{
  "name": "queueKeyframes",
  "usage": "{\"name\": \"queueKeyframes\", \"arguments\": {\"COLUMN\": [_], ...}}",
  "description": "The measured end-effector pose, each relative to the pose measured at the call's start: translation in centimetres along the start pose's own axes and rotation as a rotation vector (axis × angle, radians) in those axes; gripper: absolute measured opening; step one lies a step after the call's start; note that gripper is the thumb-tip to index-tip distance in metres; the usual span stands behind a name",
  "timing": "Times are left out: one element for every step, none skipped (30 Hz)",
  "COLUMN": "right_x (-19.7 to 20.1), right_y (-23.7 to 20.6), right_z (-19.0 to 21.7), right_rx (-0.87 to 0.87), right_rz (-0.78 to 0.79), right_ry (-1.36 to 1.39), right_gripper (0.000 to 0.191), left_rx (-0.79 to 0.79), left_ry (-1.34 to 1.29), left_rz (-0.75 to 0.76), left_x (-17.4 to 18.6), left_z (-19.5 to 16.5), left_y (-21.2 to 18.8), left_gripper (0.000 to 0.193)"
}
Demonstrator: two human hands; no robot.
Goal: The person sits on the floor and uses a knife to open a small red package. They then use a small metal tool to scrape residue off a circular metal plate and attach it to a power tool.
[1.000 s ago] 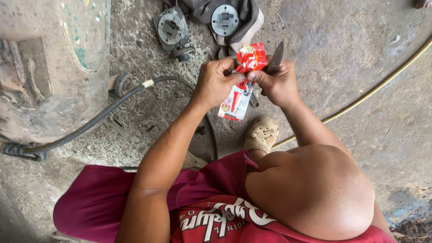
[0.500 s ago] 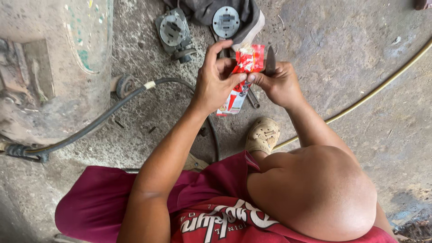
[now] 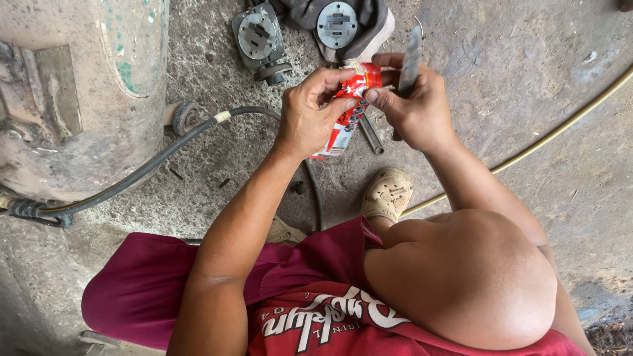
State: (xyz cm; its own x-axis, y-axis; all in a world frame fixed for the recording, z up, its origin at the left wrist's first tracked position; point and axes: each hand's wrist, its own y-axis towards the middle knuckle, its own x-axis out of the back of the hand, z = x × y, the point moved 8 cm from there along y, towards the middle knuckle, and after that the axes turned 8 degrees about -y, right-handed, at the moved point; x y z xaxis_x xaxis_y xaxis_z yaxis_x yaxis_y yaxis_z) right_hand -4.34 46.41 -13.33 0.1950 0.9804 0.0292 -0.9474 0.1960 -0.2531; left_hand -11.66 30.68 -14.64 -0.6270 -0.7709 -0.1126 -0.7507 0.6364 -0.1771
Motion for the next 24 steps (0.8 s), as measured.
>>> {"name": "queueKeyframes", "arguments": {"right_x": [0.0,0.1,0.2,0.3,0.3,0.4,0.4,0.6,0.5,0.6,0.6,0.7,0.9,1.1,1.2,1.3,1.3,1.4,1.3,1.2,1.1,0.9,0.9,0.9], "right_y": [0.1,0.2,0.2,0.3,0.3,0.3,0.2,0.2,0.2,0.2,0.1,0.0,-0.1,-0.2,-0.3,-0.4,-0.4,-0.4,-0.4,-0.3,-0.3,-0.1,0.0,0.2], "right_z": [-0.6,-1.2,-1.4,-1.7,-1.8,-1.8,-1.9,-1.8,-1.7,-1.6,-1.5,-1.6,-1.7,-1.8,-1.8,-1.9,-1.9,-2.1,-2.2,-2.3,-2.2,-1.8,-1.3,-0.7], "right_rx": [-0.045,-0.088,-0.092,-0.095,-0.094,-0.079,-0.069,-0.052,-0.022,0.006,0.025,0.025,0.025,0.027,0.041,0.055,0.071,0.065,0.057,0.043,0.048,0.058,0.07,0.073], "right_rz": [-0.014,-0.031,-0.034,-0.038,-0.041,-0.056,-0.071,-0.086,-0.089,-0.092,-0.097,-0.102,-0.108,-0.112,-0.115,-0.115,-0.115,-0.118,-0.12,-0.121,-0.118,-0.116,-0.113,-0.113], "right_ry": [0.006,0.013,0.027,0.042,0.057,0.06,0.062,0.064,0.108,0.152,0.196,0.147,0.099,0.05,0.067,0.084,0.101,0.1,0.1,0.1,0.124,0.149,0.173,0.126], "right_gripper": [0.035,0.036,0.035,0.033,0.032,0.03,0.029,0.027,0.029,0.031,0.033,0.033,0.033,0.034,0.034,0.034,0.034,0.035,0.035,0.036,0.036,0.035,0.035,0.036], "left_rx": [-0.002,-0.006,-0.001,0.002,0.002,0.016,0.033,0.045,0.038,0.034,0.038,0.049,0.061,0.07,0.057,0.043,0.028,0.023,0.021,0.025,0.052,0.074,0.095,0.103], "left_ry": [-0.009,-0.018,-0.011,-0.005,0.005,0.004,-0.001,-0.002,-0.11,-0.219,-0.331,-0.317,-0.303,-0.288,-0.252,-0.215,-0.178,-0.173,-0.168,-0.164,-0.179,-0.192,-0.205,-0.158], "left_rz": [0.007,0.017,0.005,-0.006,-0.018,-0.019,-0.02,-0.021,-0.032,-0.043,-0.053,-0.054,-0.054,-0.054,-0.036,-0.02,-0.003,-0.002,-0.001,-0.002,-0.001,0.002,0.004,0.003], "left_x": [-0.2,-0.4,-0.4,-0.4,-0.5,-0.6,-0.8,-0.9,-1.0,-1.1,-1.3,-1.4,-1.5,-1.6,-1.7,-1.8,-1.9,-1.9,-1.9,-1.9,-2.0,-2.0,-1.9,-1.8], "left_z": [-0.2,-0.5,-0.7,-0.9,-1.0,-1.1,-1.1,-1.0,-1.1,-1.0,-0.9,-0.7,-0.4,-0.2,-0.1,-0.1,-0.1,-0.1,0.0,0.0,0.1,0.2,0.2,0.1], "left_y": [0.0,0.1,0.1,0.1,0.2,0.3,0.2,0.3,0.4,0.3,0.3,0.3,0.3,0.4,0.5,0.6,0.6,0.7,0.8,0.7,0.7,0.8,0.8,0.8], "left_gripper": [0.038,0.039,0.038,0.038,0.037,0.039,0.04,0.041,0.047,0.053,0.058,0.057,0.055,0.053,0.048,0.042,0.036,0.034,0.032,0.029,0.027,0.026,0.024,0.023]}}
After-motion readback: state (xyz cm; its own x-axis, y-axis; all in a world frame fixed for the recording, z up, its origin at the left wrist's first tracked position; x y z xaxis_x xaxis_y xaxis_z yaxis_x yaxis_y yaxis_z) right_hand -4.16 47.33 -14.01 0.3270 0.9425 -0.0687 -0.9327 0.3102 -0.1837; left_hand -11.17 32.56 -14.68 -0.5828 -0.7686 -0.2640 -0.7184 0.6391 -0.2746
